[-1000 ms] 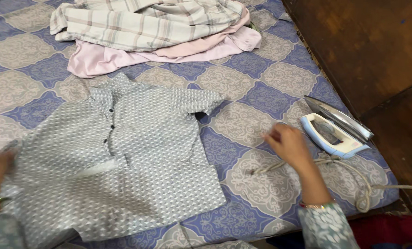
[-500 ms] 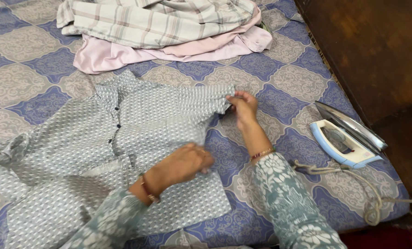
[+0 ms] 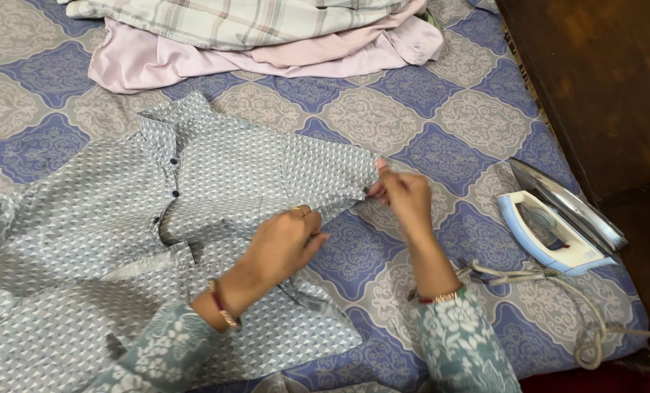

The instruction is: The person irons a patterned short-sleeved shirt on a bed. They smooth the fabric, iron the front, back, and sleeves, and flip the shirt to iron different sections.

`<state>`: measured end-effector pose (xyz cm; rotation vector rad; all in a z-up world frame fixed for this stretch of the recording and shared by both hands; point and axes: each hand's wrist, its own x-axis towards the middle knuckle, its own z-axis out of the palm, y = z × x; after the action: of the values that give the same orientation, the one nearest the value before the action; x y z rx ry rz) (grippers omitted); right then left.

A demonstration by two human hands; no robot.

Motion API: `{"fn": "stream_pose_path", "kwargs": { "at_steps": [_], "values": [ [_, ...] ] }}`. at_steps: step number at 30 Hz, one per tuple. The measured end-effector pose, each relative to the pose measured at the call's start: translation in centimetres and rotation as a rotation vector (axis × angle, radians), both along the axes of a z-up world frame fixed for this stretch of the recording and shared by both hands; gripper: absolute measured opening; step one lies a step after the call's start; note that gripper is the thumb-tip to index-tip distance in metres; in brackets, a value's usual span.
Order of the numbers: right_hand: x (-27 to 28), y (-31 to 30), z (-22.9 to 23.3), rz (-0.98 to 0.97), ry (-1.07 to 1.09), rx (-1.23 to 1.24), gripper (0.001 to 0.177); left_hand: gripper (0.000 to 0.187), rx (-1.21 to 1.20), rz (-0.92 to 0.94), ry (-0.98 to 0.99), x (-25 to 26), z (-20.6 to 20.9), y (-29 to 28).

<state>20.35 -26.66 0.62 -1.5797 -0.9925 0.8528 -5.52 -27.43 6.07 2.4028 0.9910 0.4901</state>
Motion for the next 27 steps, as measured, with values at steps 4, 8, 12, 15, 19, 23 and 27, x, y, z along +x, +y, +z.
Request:
{"fn": "stream_pose_path", "kwargs": {
  "at_steps": [4,8,12,15,19,23,27],
  "values": [
    [-2.4,-0.9,0.8,0.120,-0.199,-0.083,0.027,0.033,0.157,0.179,-0.005,1.6,-1.5,-0.5],
    [-3.5,-0.2,0.6,0.114,-0.334,0.045,0.037,0.029,0.138,0.265,0.043,2.0,-3.0,-0.6],
    [-3.4,0.9,0.6,0.172,-0.358,0.084,0.028,0.020,0.206,0.260,0.069,2.4,-3.8,-0.6],
    [-2.9,0.9,0.6,0.186,-0.176,0.163,0.017,0.014,0.222,0.259,0.084,2.3,-4.0,-0.6],
    [-1.4,-1.0,-0.2,0.152,0.121,0.083,0.012,0.016,0.272,0.167,0.036,1.3,-3.5,-0.6],
    [-0.6,-4.6,-2.4,0.062,0.036,-0.128,0.016,0.020,0.249,-0.011,0.082,0.7,-3.1,-1.0],
    [0.4,-4.4,-2.8,0.162,-0.077,-0.175,0.016,0.037,0.310,-0.110,0.189,0.8,-2.9,-1.4]
  ]
}}
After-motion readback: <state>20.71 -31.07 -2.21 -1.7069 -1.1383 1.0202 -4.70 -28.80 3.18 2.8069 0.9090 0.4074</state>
